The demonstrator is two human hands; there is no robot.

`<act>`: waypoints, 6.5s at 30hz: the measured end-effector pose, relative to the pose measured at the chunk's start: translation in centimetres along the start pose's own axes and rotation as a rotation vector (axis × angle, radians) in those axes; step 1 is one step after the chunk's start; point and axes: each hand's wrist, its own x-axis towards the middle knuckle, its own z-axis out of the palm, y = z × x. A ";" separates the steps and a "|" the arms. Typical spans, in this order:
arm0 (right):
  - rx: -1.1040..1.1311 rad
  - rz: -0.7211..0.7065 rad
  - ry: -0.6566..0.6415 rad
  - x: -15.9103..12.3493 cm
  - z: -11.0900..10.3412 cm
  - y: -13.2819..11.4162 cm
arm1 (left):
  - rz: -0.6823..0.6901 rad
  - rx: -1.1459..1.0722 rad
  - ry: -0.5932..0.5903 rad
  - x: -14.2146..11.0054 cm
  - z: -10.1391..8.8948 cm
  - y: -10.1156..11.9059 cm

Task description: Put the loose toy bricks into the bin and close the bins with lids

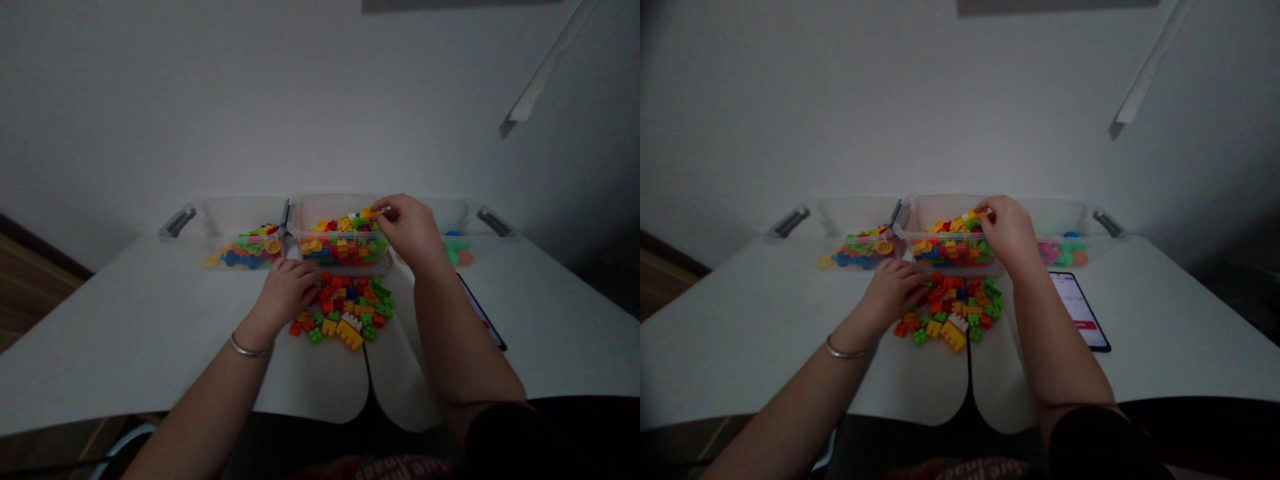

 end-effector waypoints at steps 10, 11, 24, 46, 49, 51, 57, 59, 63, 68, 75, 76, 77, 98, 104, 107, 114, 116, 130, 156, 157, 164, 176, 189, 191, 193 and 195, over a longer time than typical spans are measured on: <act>-0.097 0.018 -0.109 0.4 1.0 0.0 | 0.070 -0.001 -0.074 -0.1 -0.1 0.2; -0.114 0.009 -0.118 0.4 1.0 0.0 | 0.078 0.003 -0.074 -0.1 -0.1 0.3; -0.280 0.006 -0.276 -0.3 1.1 -1.6 | 0.091 -0.040 -0.114 -0.1 1.0 0.2; 0.162 -0.400 -0.002 -1.1 0.0 -3.1 | -0.160 -0.441 0.095 0.4 0.7 0.0; 0.251 -0.500 -0.032 -1.6 0.1 -4.0 | -0.320 -0.674 0.203 0.6 0.5 0.4; 0.302 -0.548 -0.084 -1.9 0.5 -4.4 | -0.401 -0.860 0.251 0.8 0.5 0.6; 0.335 -0.541 -0.328 -2.8 2.2 -5.0 | -0.584 -1.239 0.314 1.7 0.0 1.7; 0.308 -0.526 -0.409 -3.0 2.7 -5.2 | -0.622 -1.289 0.327 1.9 -0.2 2.0; 0.235 -0.462 -0.496 -3.2 3.2 -5.5 | -0.668 -1.321 0.356 2.1 0.0 2.0; 0.191 -0.410 -0.493 -3.3 3.3 -5.6 | -0.665 -1.296 0.302 2.1 0.4 1.5; 0.282 -0.339 -0.520 -3.3 3.6 -5.0 | -0.653 -1.278 0.286 1.8 0.3 1.5; 0.311 -0.328 -0.530 -3.3 3.6 -4.9 | -0.652 -1.281 0.282 1.8 0.3 1.5; 0.342 -0.316 -0.539 -3.3 3.5 -4.9 | -0.648 -1.287 0.279 1.7 0.3 1.5; 0.018 -0.051 -0.032 0.1 0.5 0.7 | -0.097 -0.355 0.010 -0.2 0.0 -0.7; -0.202 -0.020 -0.075 -0.2 1.1 0.0 | -0.080 -0.222 -0.058 -0.2 0.5 -0.7; -0.260 0.000 -0.100 -0.4 1.3 -0.4 | -0.080 -0.161 -0.085 -0.2 0.3 -0.3; -0.347 0.002 -0.177 -0.6 1.8 -0.4 | -0.118 -0.085 -0.150 -0.3 -0.1 0.0; -0.351 -0.003 -0.189 -0.6 1.9 -0.4 | -0.118 -0.091 -0.146 -0.3 -0.1 -0.1; 0.018 -0.183 0.044 -1.2 -0.7 -2.7 | -0.174 -0.199 -0.131 0.2 0.3 -0.4; 0.275 -0.464 -0.410 -3.5 4.8 -4.9 | -0.846 -1.594 0.351 2.2 -0.6 1.6; 0.280 -0.469 -0.405 -3.5 4.9 -4.9 | -0.848 -1.597 0.354 2.2 -0.6 1.6; 0.278 -0.469 -0.398 -3.8 5.1 -5.0 | -0.780 -1.597 0.280 2.3 -0.4 1.7; 0.296 -0.418 -0.133 -2.3 3.0 -3.6 | -0.785 -1.577 0.183 1.6 0.5 1.1; 0.054 -0.035 0.007 0.0 1.1 -0.1 | -0.630 -1.300 0.041 0.4 -0.4 1.2; 0.017 -0.017 -0.002 0.0 1.5 0.0 | -0.576 -1.210 0.050 0.3 -0.3 1.2; -0.013 -0.018 -0.015 -0.1 1.9 -0.1 | -0.492 -1.041 0.060 0.2 -0.1 1.1; -0.051 -0.028 -0.036 -0.2 2.1 -0.3 | -0.385 -0.768 0.052 0.3 0.1 0.9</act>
